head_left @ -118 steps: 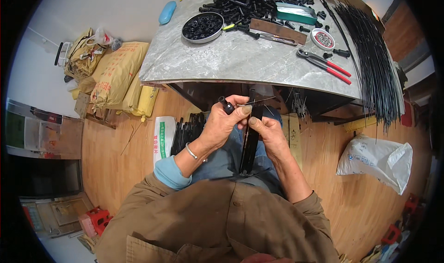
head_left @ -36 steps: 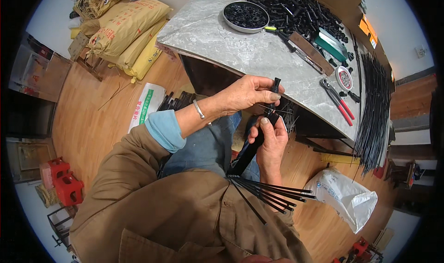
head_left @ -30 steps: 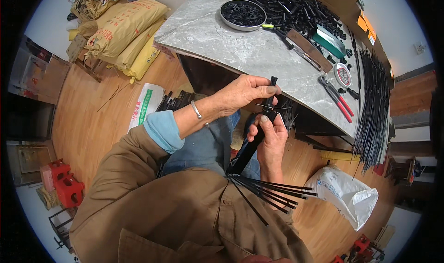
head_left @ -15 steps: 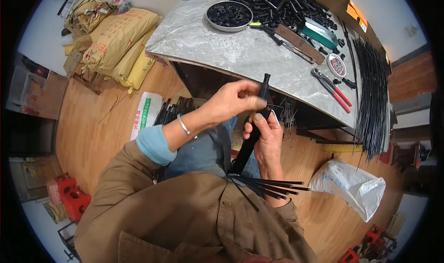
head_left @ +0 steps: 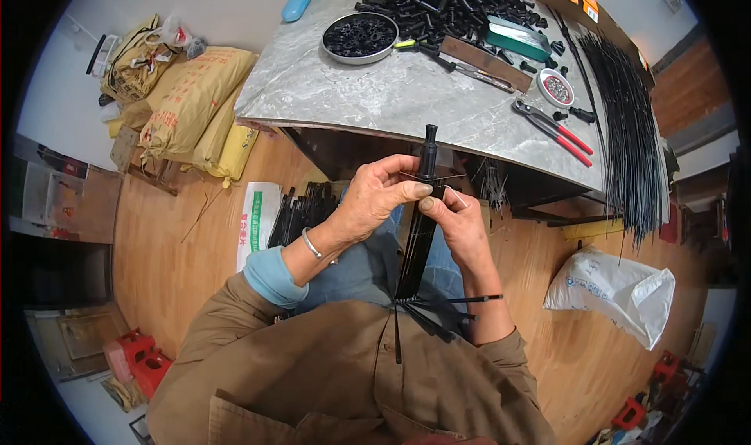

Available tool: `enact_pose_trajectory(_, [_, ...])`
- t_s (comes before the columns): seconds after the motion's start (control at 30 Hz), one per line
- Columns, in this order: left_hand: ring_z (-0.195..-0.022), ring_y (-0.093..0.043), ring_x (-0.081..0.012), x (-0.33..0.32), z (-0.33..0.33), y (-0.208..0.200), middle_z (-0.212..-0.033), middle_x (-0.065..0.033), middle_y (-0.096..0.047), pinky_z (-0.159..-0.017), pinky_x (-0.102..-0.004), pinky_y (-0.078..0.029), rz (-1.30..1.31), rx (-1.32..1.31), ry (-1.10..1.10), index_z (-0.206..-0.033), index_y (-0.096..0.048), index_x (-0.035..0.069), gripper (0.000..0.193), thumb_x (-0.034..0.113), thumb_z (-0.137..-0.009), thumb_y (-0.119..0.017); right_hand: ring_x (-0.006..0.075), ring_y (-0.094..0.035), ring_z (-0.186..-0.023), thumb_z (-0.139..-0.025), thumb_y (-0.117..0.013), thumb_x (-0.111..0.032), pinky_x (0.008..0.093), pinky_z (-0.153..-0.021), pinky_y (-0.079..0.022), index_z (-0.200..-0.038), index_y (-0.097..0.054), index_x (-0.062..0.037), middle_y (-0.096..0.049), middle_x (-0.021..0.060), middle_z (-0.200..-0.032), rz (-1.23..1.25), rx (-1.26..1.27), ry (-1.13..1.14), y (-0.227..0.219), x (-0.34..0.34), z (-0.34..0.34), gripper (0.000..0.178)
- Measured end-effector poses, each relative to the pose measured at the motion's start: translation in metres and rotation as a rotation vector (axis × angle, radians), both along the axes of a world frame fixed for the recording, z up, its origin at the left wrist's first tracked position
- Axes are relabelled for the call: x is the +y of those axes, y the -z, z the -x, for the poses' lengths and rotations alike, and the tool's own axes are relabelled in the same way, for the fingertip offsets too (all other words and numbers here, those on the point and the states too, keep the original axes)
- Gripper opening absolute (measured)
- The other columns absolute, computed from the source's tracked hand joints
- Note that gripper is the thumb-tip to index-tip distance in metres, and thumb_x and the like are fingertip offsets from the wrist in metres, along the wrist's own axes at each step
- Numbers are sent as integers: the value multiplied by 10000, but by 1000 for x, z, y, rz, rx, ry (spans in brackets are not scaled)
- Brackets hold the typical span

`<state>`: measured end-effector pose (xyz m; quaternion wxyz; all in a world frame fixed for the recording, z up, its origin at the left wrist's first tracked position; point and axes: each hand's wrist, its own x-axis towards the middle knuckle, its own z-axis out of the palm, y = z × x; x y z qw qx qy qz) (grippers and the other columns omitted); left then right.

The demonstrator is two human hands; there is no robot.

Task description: Assembling components by attaching small plastic clips and connectors to black rods and bundling them at a workstation.

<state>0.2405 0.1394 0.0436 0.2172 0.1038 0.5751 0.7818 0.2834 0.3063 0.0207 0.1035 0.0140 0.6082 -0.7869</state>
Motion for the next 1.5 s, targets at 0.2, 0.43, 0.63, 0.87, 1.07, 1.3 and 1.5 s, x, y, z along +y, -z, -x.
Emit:
enact_pose_trajectory(0.2, [-956, -572, -113, 1, 0, 0, -1012, -37, -632, -892, -268, -447, -36, 34, 99, -1111, -606, -15, 318, 108, -824, -661, 93, -589, -774, -775, -761, -342, 247, -725, -471, -991, -662, -30, -647, -12, -877, 326, -168, -146, 28, 11, 5, 392])
enact_pose_trajectory(0.43, [-979, -562, -110, 3, 2, 10, -1008, -27, -630, -907, -264, -433, -60, 46, 155, -1155, -587, -8, 361, 131, -832, -670, 161, -639, -819, -761, -763, -357, 339, -750, -544, -1010, -643, -30, -652, 25, -891, 489, -191, -279, 35, 12, 7, 429])
enact_pose_trajectory(0.63, [-977, -603, -138, 5, 5, 22, -1063, -66, -643, -914, -279, -448, -292, -133, 155, -1201, -563, -17, 398, 140, -853, -672, 93, -583, -788, -771, -769, -332, 247, -731, -468, -1011, -648, -48, -640, -16, -868, 248, -182, -16, 14, 4, -4, 391])
enact_pose_trajectory(0.87, [-977, -611, -148, 9, 1, 20, -1085, -81, -641, -925, -287, -458, -375, -184, 148, -1196, -564, -26, 377, 110, -857, -659, 43, -496, -736, -797, -750, -281, 211, -695, -390, -904, -669, -56, -609, -44, -799, 151, -105, -42, 11, 8, -5, 263])
enact_pose_trajectory(1.07, [-974, -607, -141, 12, -12, 10, -1101, -75, -633, -908, -277, -461, -343, -108, 104, -1190, -568, -20, 356, 105, -866, -645, 44, -502, -747, -774, -760, -376, 211, -710, -392, -921, -659, -51, -611, -53, -822, 212, -135, -116, 13, 11, -7, 371])
enact_pose_trajectory(1.3, [-1022, -600, -161, 12, -8, 27, -1180, -97, -609, -941, -306, -464, -388, -188, 85, -1228, -543, -21, 386, 108, -875, -635, 34, -474, -728, -786, -761, -316, 204, -683, -369, -864, -658, -63, -594, -61, -791, 73, -110, 48, 12, 5, -13, 284])
enact_pose_trajectory(1.5, [-1009, -607, -160, 17, -12, 25, -1147, -100, -624, -932, -303, -469, -427, -187, 37, -1219, -546, -28, 366, 97, -884, -623, 31, -464, -715, -791, -759, -287, 200, -672, -361, -816, -650, -78, -579, -66, -762, 38, -97, 99, 8, 3, -18, 237])
